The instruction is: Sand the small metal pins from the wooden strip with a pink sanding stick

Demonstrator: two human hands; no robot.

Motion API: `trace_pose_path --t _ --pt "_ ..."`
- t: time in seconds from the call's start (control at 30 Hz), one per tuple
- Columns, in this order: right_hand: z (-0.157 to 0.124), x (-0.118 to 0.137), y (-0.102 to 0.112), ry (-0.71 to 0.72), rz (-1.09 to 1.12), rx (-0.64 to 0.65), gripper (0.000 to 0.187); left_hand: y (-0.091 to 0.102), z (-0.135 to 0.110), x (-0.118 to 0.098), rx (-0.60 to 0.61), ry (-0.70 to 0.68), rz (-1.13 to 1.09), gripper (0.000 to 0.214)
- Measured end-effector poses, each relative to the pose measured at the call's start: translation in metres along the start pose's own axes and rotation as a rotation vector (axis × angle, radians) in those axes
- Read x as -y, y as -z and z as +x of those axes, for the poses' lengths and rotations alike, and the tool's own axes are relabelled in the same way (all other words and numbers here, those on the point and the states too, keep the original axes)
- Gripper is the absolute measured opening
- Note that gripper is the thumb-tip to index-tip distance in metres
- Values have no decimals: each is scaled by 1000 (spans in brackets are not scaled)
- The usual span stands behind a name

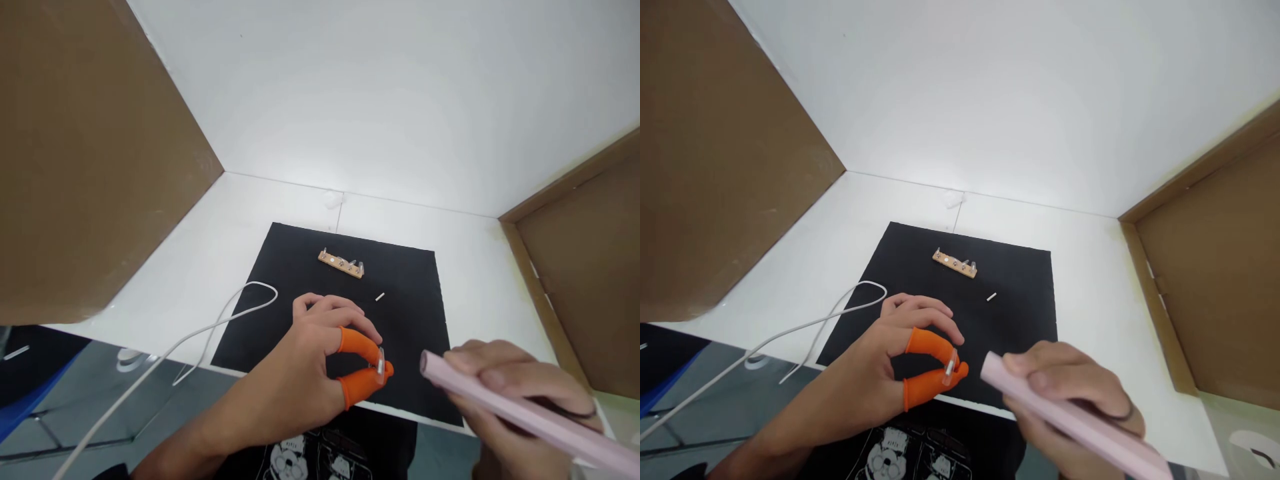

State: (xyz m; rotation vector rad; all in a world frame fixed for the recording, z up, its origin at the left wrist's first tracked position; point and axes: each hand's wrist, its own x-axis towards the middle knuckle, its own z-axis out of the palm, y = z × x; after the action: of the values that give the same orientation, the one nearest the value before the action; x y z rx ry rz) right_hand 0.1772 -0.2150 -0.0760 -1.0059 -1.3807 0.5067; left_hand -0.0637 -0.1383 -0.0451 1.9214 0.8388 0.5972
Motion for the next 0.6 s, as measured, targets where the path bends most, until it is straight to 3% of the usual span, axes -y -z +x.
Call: trace_pose_path --t 0.13,0.33,0.47,0.6 --pt "0 -4 -3 -150 25 -63 44 0 0 0 -11 3 0 13" --pt "-5 -5 -7 -187 71 -54 50 -1 -2 2 -26 -2 -7 13" --pt "-4 -10 -1 -151 98 -30 43 0 -1 1 -4 1 -14 13" --pt "-7 -4 -12 -105 175 70 27 0 0 0 -3 -6 -14 12"
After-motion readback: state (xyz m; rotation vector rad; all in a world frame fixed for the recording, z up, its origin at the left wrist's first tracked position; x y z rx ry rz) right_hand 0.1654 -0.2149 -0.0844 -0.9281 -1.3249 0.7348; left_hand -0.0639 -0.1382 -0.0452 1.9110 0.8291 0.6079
